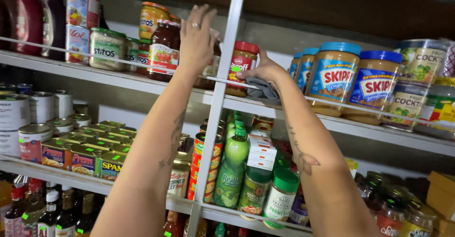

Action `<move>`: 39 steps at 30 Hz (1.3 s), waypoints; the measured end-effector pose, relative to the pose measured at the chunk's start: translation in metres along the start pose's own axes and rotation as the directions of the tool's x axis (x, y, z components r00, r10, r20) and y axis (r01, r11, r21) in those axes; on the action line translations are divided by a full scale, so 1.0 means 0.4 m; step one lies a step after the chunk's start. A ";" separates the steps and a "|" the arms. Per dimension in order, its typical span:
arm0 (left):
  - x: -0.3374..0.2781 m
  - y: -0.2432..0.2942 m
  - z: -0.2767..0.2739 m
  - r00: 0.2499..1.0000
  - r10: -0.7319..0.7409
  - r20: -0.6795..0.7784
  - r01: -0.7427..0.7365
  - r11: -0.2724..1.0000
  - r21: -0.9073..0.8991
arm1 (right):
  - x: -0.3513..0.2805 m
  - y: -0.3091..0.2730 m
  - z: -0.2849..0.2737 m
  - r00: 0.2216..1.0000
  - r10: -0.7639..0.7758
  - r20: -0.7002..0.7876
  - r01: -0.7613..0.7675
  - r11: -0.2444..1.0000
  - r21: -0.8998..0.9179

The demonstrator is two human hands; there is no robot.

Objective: Wiping various jars from a grocery shelf with a cloth and placing them into a plastic basket.

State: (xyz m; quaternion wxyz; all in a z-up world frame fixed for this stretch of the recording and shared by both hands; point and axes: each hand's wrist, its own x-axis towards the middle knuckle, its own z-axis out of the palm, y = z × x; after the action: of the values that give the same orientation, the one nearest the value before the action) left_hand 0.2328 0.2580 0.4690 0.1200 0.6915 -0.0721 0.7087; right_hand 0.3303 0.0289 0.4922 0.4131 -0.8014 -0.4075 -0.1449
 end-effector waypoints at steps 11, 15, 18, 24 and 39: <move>-0.055 0.008 0.005 0.988 0.045 0.147 -0.069 0.984 0.166 | 0.036 0.030 0.021 0.996 -0.085 0.009 0.084 0.996 0.017; -0.058 0.007 -0.011 0.984 -0.051 0.170 0.031 0.992 0.122 | 0.060 0.037 0.039 0.981 -0.189 0.055 0.180 0.974 0.134; -0.060 0.002 0.004 0.992 -0.015 0.129 0.006 0.998 0.070 | 0.067 0.037 0.044 0.978 -0.203 0.053 0.192 0.968 0.162; -0.054 -0.003 0.008 0.992 -0.021 0.126 0.010 0.996 0.087 | 0.099 0.071 0.049 0.988 -0.152 0.007 0.152 0.988 -0.015; -0.084 -0.043 0.000 0.987 -0.008 -0.163 0.027 0.994 0.110 | 0.055 0.025 0.036 0.994 -0.055 0.092 0.057 0.998 -0.026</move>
State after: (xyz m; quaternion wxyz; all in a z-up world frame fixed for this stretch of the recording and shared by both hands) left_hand 0.2377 0.2720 0.4342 0.0927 0.6379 -0.0162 0.7644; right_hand 0.3502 0.0485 0.4902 0.3785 -0.8012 -0.4462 -0.1253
